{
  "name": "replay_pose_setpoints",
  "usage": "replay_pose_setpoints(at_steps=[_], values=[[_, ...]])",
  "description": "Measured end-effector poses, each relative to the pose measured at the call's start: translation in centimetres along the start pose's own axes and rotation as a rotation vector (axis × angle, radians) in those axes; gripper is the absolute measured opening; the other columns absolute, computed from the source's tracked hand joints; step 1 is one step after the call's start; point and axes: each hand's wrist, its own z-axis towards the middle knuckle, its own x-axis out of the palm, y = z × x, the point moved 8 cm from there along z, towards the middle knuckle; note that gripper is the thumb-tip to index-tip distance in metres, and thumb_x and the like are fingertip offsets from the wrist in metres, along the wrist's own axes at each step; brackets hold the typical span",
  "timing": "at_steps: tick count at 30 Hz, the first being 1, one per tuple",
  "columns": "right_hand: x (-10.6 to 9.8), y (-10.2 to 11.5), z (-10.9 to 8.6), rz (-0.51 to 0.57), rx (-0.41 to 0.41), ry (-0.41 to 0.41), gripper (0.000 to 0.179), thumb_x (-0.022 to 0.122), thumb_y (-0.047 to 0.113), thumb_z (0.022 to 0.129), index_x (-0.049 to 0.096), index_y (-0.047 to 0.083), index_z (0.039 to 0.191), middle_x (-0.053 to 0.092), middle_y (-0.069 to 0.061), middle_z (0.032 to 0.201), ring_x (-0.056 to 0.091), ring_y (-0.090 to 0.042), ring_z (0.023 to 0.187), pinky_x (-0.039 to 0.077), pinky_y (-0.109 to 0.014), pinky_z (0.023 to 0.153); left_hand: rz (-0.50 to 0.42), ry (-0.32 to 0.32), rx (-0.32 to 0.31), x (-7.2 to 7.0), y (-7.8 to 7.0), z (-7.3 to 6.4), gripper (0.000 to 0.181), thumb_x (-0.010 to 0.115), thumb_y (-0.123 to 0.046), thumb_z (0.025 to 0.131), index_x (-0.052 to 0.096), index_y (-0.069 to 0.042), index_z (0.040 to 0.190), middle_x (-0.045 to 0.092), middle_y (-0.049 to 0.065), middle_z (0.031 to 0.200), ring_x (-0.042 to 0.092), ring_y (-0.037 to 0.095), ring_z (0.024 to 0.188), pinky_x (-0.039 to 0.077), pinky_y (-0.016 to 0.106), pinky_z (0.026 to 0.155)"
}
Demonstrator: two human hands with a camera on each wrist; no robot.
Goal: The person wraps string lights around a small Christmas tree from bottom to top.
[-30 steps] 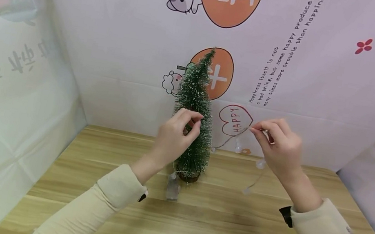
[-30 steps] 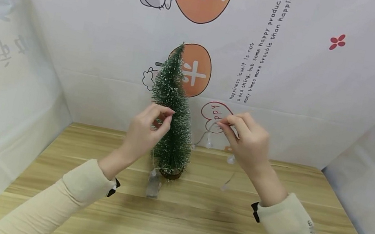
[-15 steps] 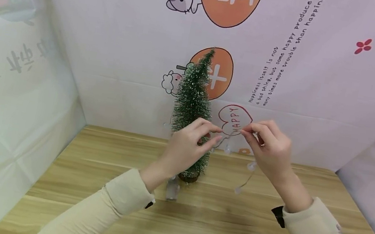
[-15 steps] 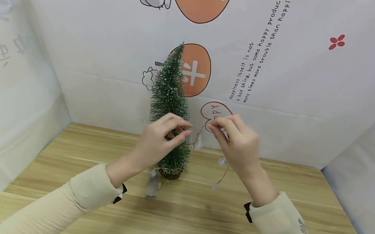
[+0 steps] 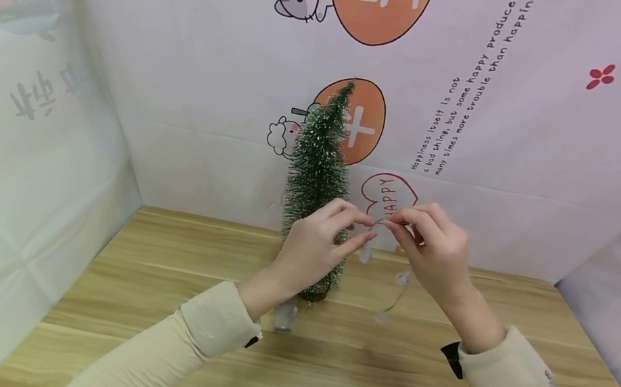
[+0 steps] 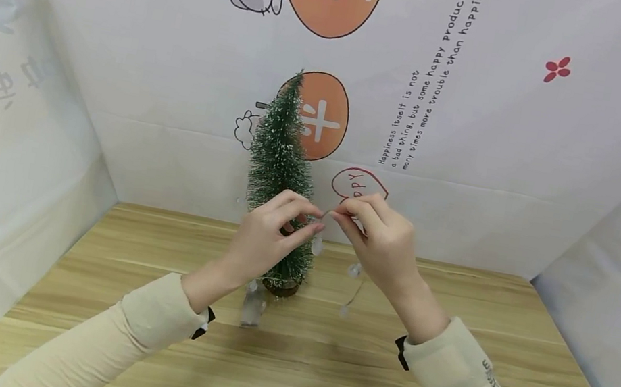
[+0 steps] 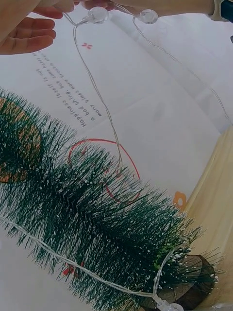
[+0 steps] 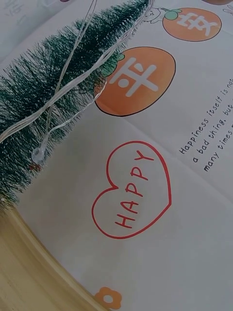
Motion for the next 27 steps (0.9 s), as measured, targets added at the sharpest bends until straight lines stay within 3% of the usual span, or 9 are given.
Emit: replay_pose_setpoints(at_steps=[11, 20, 27], values=[[-0.1, 0.2, -0.3, -0.004, -0.057, 0.007, 0.032, 0.060, 0.027, 0.093, 0.065, 0.000, 0.077, 0.060, -0.008, 0.069, 0.045, -0.010, 0.046, 0.039, -0.018, 0.044, 0.086, -0.006, 0.032, -0.5, -0.1, 0.1, 0.007, 0.066, -0.021, 0.090, 0.070, -0.016, 0.093, 0.066, -0.003, 0.093, 0.061, 0.007, 0.071, 0.045, 0.012, 0.052], [-0.7, -0.5, -0.5, -0.012, -0.047, 0.008, 0.032, 0.062, 0.027, 0.091, 0.067, -0.001, 0.076, 0.062, -0.008, 0.067, 0.046, -0.011, 0.046, 0.040, -0.018, 0.044, 0.264, -0.063, 0.189, -2.2, -1.3, 0.6, 0.004, 0.067, -0.020, 0.089, 0.069, -0.017, 0.089, 0.067, -0.004, 0.091, 0.064, 0.009, 0.080, 0.056, 0.019, 0.066], [-1.7, -1.2, -0.6, -0.013, -0.004, -0.028, 0.035, 0.063, 0.029, 0.090, 0.067, -0.002, 0.073, 0.063, -0.009, 0.066, 0.049, -0.013, 0.048, 0.041, -0.013, 0.049, 0.316, -0.085, 0.243, -3.0, -1.9, 0.9, 0.006, 0.065, -0.020, 0.090, 0.069, -0.017, 0.088, 0.071, -0.007, 0.086, 0.066, 0.008, 0.079, 0.056, 0.018, 0.068]])
